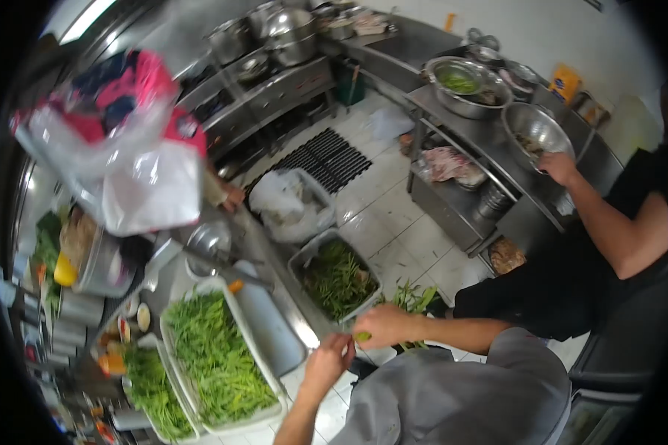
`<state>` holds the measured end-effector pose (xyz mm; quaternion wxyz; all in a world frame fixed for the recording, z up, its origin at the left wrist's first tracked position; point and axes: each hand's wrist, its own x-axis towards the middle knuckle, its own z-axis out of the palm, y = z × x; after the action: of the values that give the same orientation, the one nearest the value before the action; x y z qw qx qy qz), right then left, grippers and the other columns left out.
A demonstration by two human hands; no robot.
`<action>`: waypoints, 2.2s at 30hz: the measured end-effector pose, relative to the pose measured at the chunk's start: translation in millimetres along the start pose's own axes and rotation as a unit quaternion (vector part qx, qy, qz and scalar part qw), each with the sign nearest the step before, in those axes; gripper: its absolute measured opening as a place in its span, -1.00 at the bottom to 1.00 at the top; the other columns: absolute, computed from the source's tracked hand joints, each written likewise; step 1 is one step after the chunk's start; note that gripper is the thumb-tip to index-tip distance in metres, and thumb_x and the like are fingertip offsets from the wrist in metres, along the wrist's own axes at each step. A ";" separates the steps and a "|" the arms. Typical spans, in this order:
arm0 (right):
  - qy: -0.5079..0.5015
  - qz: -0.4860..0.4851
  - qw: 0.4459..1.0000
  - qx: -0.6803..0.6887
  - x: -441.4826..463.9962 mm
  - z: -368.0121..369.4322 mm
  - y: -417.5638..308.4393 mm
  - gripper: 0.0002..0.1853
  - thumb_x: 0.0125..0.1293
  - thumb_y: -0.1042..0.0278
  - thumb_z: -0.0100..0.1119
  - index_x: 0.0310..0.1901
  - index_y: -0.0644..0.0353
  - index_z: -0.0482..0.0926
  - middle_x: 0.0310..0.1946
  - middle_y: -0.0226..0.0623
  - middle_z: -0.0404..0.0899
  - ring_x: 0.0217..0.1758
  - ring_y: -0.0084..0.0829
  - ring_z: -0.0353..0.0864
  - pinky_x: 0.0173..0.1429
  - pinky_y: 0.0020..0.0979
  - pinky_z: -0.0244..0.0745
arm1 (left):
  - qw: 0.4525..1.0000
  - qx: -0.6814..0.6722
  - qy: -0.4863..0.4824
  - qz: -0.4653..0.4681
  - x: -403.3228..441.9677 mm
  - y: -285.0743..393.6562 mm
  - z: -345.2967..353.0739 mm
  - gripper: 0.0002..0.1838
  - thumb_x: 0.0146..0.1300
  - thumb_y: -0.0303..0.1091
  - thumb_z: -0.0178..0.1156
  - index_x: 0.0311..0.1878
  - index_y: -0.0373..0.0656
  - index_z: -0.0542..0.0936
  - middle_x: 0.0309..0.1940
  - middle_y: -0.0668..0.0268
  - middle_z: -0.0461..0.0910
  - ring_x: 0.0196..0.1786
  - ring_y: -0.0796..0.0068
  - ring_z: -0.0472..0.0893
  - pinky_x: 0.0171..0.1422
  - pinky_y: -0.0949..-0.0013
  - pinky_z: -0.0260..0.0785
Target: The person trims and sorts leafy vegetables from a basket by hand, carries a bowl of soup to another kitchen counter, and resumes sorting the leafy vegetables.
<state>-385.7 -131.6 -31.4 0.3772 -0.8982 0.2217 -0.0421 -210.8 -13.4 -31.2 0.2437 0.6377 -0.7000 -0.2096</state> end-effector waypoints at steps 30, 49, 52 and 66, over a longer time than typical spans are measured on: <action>0.479 0.130 0.708 0.503 -46.5 -76.7 63.3 -0.71 0.46 0.20 0.16 0.00 0.24 0.64 -0.33 -0.46 0.62 -0.52 -0.73 0.35 -0.49 -0.63 0.21 | 0.977 -0.053 0.143 -0.149 115.1 -73.2 11.2 -0.42 0.28 -0.29 0.31 0.33 -0.29 0.45 0.25 -0.07 0.51 0.32 0.00 0.49 0.40 0.19 0.31; 0.414 -0.017 0.698 0.585 6.6 -101.9 -0.2 -0.82 0.38 0.31 0.28 -0.20 0.22 0.54 -0.42 -0.43 0.50 -0.46 -0.70 0.37 -0.48 -0.62 0.20 | 0.720 -0.686 0.107 -0.012 79.8 3.9 -62.7 -0.57 0.59 -0.14 -0.12 0.25 -0.32 0.43 0.06 0.05 0.62 0.08 0.23 0.65 0.22 0.25 0.48; 0.421 -0.036 0.694 0.583 9.0 -104.3 -5.1 -0.85 0.44 0.31 0.20 -0.20 0.20 0.52 -0.39 -0.37 0.55 -0.46 -0.69 0.37 -0.47 -0.63 0.21 | 0.751 -0.642 0.152 -0.027 37.5 -2.9 -70.4 -0.63 0.56 -0.25 -0.03 0.22 -0.34 0.45 0.04 0.04 0.62 0.06 0.21 0.66 0.21 0.24 0.49; 0.443 0.049 0.728 0.520 31.7 -75.8 -8.1 -0.76 0.54 0.20 0.05 0.04 0.18 0.46 -0.26 -0.22 0.66 -0.42 -0.62 0.40 -0.41 -0.59 0.27 | 0.812 -0.275 0.442 -0.264 -155.5 -58.8 -126.0 -0.83 0.40 -0.42 0.23 -0.07 -0.34 0.64 -0.30 0.28 0.69 -0.20 0.54 0.66 -0.03 0.52 0.46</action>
<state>-372.7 -190.1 25.3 0.6455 -0.4285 0.3514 -0.5256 -77.1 137.7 21.7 0.6272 0.7285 -0.2346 -0.1446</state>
